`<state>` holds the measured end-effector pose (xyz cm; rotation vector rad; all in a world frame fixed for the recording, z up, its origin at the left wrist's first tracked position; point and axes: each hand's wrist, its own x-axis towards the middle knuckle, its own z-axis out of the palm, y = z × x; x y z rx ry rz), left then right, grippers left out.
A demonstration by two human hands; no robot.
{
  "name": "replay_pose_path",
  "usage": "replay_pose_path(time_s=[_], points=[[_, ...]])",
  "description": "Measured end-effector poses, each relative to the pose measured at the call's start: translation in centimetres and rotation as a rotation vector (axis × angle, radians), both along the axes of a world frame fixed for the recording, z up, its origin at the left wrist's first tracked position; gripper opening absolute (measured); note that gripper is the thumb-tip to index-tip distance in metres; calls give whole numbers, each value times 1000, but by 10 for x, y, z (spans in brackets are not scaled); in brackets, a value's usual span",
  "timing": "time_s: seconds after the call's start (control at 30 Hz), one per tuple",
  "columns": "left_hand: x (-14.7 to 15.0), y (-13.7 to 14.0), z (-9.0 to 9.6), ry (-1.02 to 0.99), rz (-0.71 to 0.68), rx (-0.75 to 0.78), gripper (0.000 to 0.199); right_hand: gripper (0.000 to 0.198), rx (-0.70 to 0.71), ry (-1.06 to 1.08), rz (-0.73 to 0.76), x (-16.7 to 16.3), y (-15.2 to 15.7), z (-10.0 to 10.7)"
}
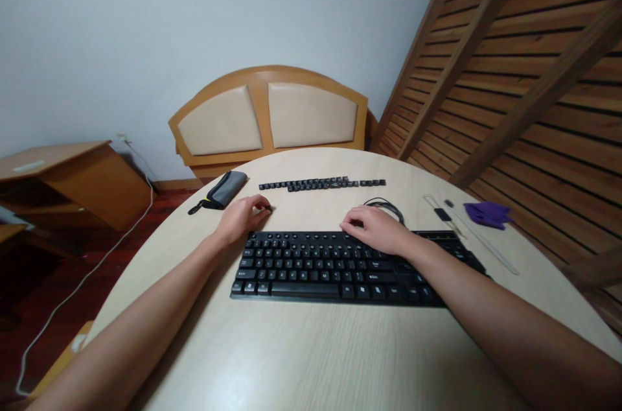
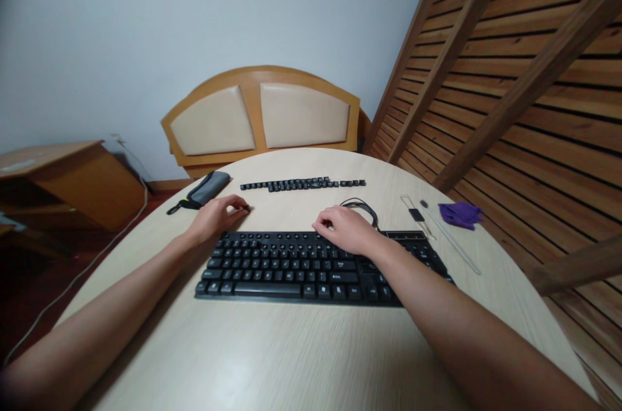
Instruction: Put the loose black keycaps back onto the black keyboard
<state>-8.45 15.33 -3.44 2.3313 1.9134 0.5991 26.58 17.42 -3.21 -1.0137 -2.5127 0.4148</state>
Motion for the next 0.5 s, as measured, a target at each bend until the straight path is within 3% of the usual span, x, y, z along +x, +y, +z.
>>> replay_pose_path(time_s=[0.1,0.17,0.33,0.5], points=[[5,-11,9,-217,-55,-53,29,25,-1,6,1,0,0,0],[14,-21,19,-294,-169,-135,30,25,-3,6,-1,1,0,-1],[44,-44,39,-303,-343,-273,29,25,1,-3,5,2,1,-1],[54,-52,44,-287,-469,-342,24,25,-6,-1,8,1,1,-2]])
